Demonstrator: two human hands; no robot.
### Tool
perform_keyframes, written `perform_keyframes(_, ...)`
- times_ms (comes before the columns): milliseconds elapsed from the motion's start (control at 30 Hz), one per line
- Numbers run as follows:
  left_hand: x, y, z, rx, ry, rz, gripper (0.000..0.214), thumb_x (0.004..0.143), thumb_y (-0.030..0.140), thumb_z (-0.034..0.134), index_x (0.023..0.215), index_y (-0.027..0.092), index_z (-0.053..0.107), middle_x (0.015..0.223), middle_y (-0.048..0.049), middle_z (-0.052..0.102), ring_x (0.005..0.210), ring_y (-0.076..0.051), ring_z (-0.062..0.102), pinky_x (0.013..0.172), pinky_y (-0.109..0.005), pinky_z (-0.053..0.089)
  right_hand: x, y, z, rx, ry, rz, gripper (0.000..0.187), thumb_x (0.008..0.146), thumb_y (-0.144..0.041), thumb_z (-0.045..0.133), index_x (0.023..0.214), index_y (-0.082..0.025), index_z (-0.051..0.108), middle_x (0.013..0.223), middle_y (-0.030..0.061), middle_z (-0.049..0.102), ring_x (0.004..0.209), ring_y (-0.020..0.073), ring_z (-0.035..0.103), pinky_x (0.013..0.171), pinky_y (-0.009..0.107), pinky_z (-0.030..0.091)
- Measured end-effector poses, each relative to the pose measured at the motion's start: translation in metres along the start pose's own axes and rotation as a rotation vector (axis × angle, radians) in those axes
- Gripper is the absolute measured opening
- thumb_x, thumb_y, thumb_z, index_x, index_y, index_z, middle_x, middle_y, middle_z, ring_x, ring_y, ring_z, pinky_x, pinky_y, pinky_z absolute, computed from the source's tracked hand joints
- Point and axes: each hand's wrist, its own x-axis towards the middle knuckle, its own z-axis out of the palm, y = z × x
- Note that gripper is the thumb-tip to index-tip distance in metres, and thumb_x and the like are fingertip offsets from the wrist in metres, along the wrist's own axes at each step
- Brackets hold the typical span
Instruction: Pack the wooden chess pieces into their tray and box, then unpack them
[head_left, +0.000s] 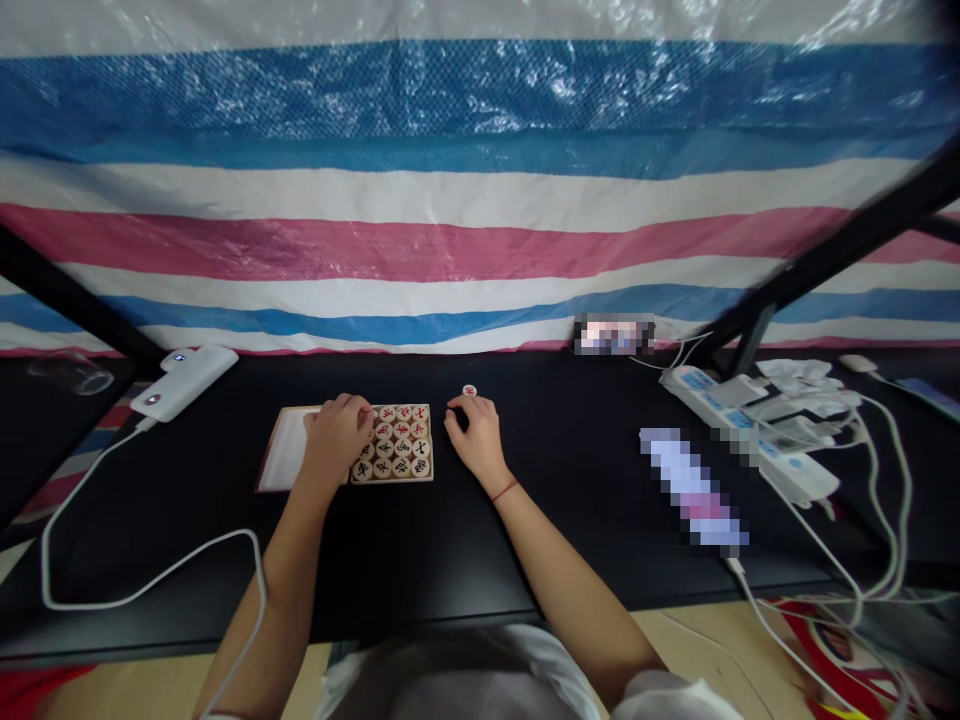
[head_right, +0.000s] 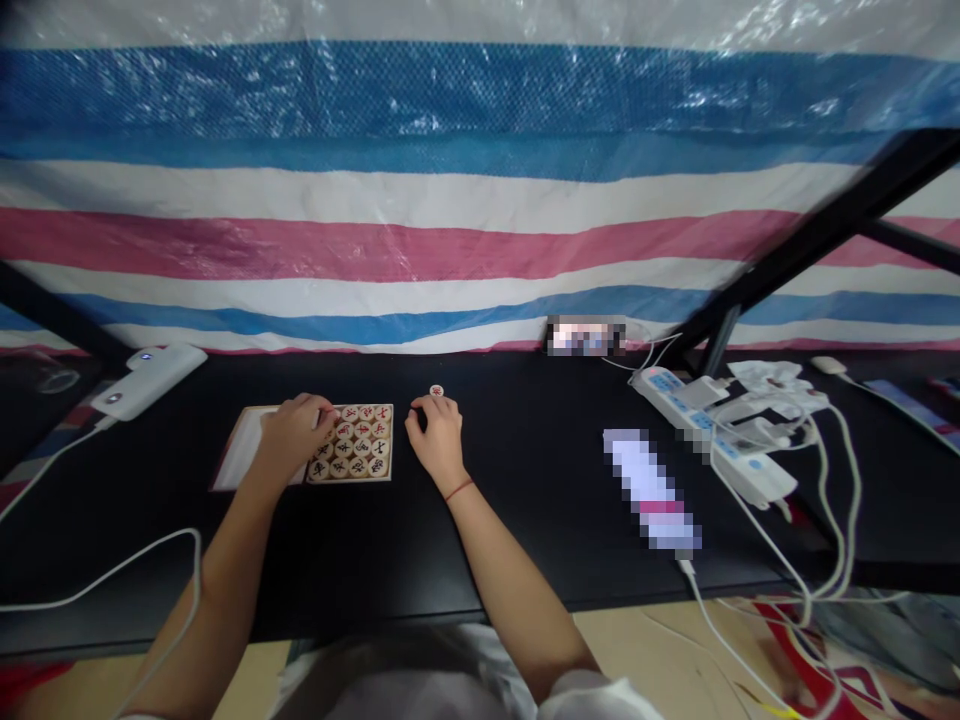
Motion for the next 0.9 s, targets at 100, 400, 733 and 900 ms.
perform_keyframes(100,0.002,-0.005,0.001,-0.042,-0.006,0.042,0.014,0.089,0.028,0.051,0.089,0.022,0.064,0.097,-0.0040,0.069,0.093,-0.026,0.059,0.081,-0.040,0.037,0.000,0.001,0.001,0.001,0.003,-0.011,0.014,0.086,-0.021,0.051,0.090,-0.021,0.064,0.096,0.0064,0.068,0.099,0.0259,0.057,0.088,0.040,0.043)
perform_keyframes(400,0.005,0.000,0.005,-0.605,0.298,0.193,0.010,0.087,0.029,0.056,0.087,0.021,0.062,0.088,-0.0024,0.063,0.081,-0.016,0.061,0.079,-0.030,0.047,-0.001,-0.009,-0.006,0.076,0.092,-0.232,0.013,0.088,-0.023,0.054,0.097,-0.022,0.063,0.098,0.0060,0.069,0.102,0.0239,0.059,0.095,0.044,0.045)
perform_keyframes(733,-0.010,0.037,0.014,-0.957,0.107,0.242,0.006,0.082,0.026,0.058,0.084,0.020,0.059,0.086,-0.0018,0.066,0.075,-0.013,0.064,0.070,-0.025,0.051,-0.008,-0.035,-0.013,0.181,-0.026,-0.399,0.016,0.091,-0.028,0.056,0.103,-0.025,0.066,0.107,0.0064,0.070,0.103,0.0219,0.064,0.094,0.043,0.050)
perform_keyframes(900,-0.010,0.037,0.018,-1.066,0.016,0.122,0.016,0.082,0.036,0.060,0.088,0.020,0.061,0.088,-0.0021,0.069,0.078,-0.015,0.065,0.070,-0.027,0.052,-0.003,-0.031,-0.017,0.183,-0.047,-0.337,0.018,0.091,-0.030,0.053,0.103,-0.024,0.066,0.108,0.0077,0.070,0.102,0.0214,0.065,0.093,0.041,0.051)
